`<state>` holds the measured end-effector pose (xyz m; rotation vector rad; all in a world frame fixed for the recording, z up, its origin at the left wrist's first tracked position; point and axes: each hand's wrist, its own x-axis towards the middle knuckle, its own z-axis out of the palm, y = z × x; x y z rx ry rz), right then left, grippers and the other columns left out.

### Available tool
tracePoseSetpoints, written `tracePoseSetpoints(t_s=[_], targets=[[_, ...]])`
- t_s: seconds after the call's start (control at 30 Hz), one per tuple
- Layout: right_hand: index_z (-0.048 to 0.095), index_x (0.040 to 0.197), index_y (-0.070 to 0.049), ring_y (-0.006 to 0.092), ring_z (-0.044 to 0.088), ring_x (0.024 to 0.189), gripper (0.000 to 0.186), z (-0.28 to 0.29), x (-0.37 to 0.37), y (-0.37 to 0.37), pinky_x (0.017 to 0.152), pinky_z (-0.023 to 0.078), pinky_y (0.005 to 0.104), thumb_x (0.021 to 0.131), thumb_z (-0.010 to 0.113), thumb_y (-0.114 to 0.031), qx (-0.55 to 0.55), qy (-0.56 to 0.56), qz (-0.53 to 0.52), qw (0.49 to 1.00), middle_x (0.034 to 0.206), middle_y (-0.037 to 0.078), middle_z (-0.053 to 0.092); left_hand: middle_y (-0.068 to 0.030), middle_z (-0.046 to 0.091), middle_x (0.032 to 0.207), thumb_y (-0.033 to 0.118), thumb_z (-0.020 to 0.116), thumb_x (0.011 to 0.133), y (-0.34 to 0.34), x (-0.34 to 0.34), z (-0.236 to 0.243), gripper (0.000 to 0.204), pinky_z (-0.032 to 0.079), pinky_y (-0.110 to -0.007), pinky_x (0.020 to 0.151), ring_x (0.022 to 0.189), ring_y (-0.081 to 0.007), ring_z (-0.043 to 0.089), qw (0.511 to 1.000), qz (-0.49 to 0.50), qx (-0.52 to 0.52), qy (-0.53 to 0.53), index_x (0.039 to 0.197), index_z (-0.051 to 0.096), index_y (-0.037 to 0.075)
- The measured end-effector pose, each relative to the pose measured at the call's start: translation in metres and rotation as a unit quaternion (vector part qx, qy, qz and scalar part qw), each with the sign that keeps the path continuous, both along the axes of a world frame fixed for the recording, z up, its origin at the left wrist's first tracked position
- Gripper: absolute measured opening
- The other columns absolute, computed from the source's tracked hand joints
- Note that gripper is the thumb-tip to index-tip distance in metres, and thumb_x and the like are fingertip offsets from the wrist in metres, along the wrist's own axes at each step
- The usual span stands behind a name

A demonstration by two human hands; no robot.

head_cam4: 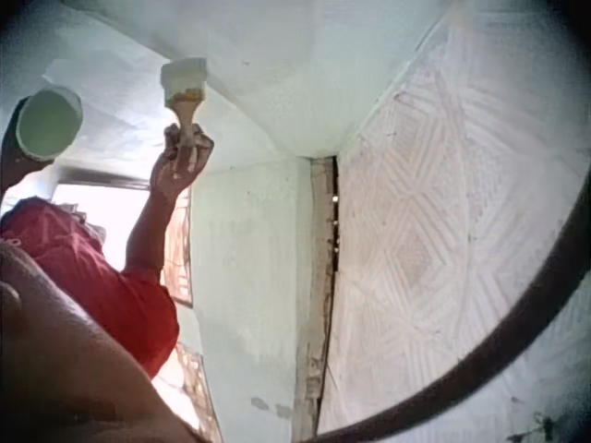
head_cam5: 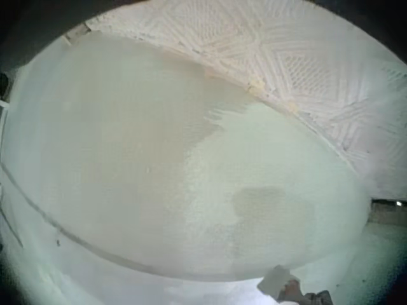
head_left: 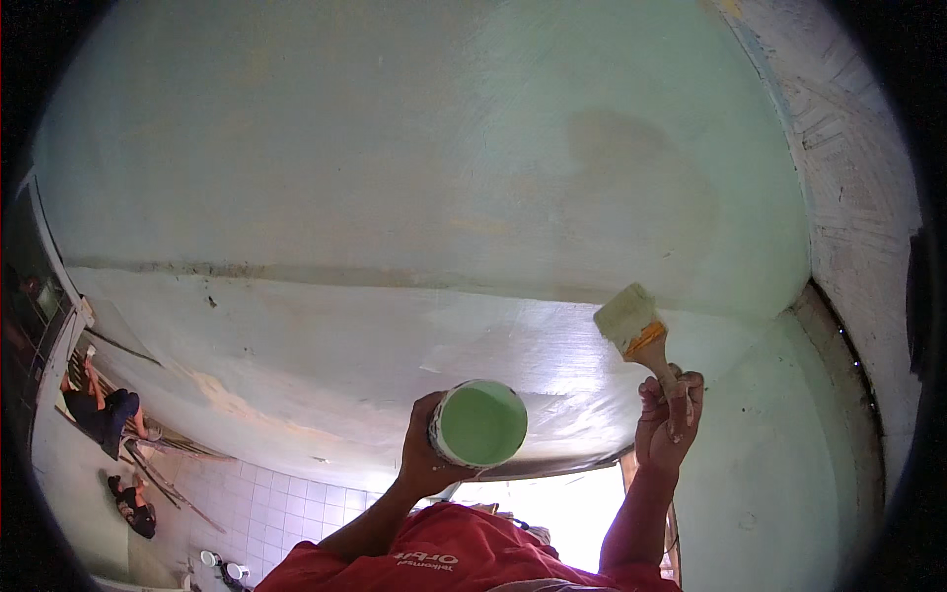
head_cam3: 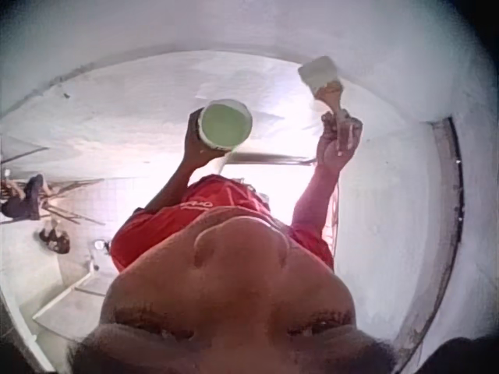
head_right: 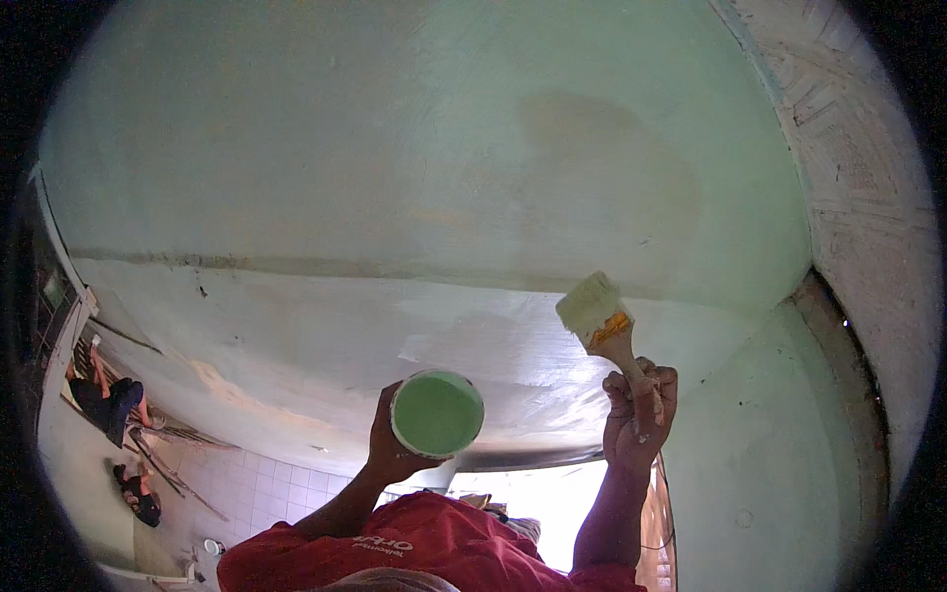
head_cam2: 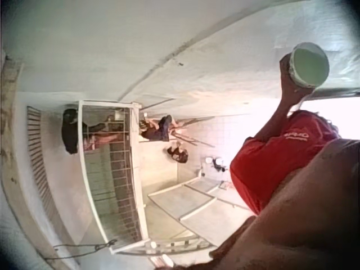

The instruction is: Painting a ceiling using a brush and a small bucket of paint.

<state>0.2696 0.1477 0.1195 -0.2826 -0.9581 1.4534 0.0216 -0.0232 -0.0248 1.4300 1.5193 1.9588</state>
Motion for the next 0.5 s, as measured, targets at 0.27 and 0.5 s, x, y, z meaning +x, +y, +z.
tracePoseSetpoints(t_s=[0.27, 0.5], targets=[[0.057, 0.083, -0.007, 0.0158, 0.064, 0.074, 0.032, 0.019, -0.002, -0.016, 0.069, 0.055, 0.0295, 0.074, 0.087, -0.012, 0.252, -0.123, -0.069, 0.958, 0.097, 0.013, 0.061, -0.0160, 0.043, 0.136, 0.038, 0.099, 0.051, 0.020, -0.006, 0.001, 0.114, 0.044, -0.043, 0.103, 0.124, -0.0311, 0.050, 0.999, 0.021, 0.049, -0.009, 0.142, 0.038, 0.006], [0.058, 0.083, -0.009, 0.0179, 0.068, 0.080, 0.035, 0.046, -0.023, -0.024, 0.072, 0.055, 0.0284, 0.071, 0.090, -0.016, 0.356, -0.183, -0.061, 0.914, 0.095, 0.015, 0.066, -0.0156, 0.044, 0.135, 0.031, 0.099, 0.053, 0.019, -0.005, 0.011, 0.112, 0.044, -0.040, 0.103, 0.123, -0.0296, 0.050, 0.997, 0.068, 0.033, 0.018, 0.142, 0.037, 0.005]])
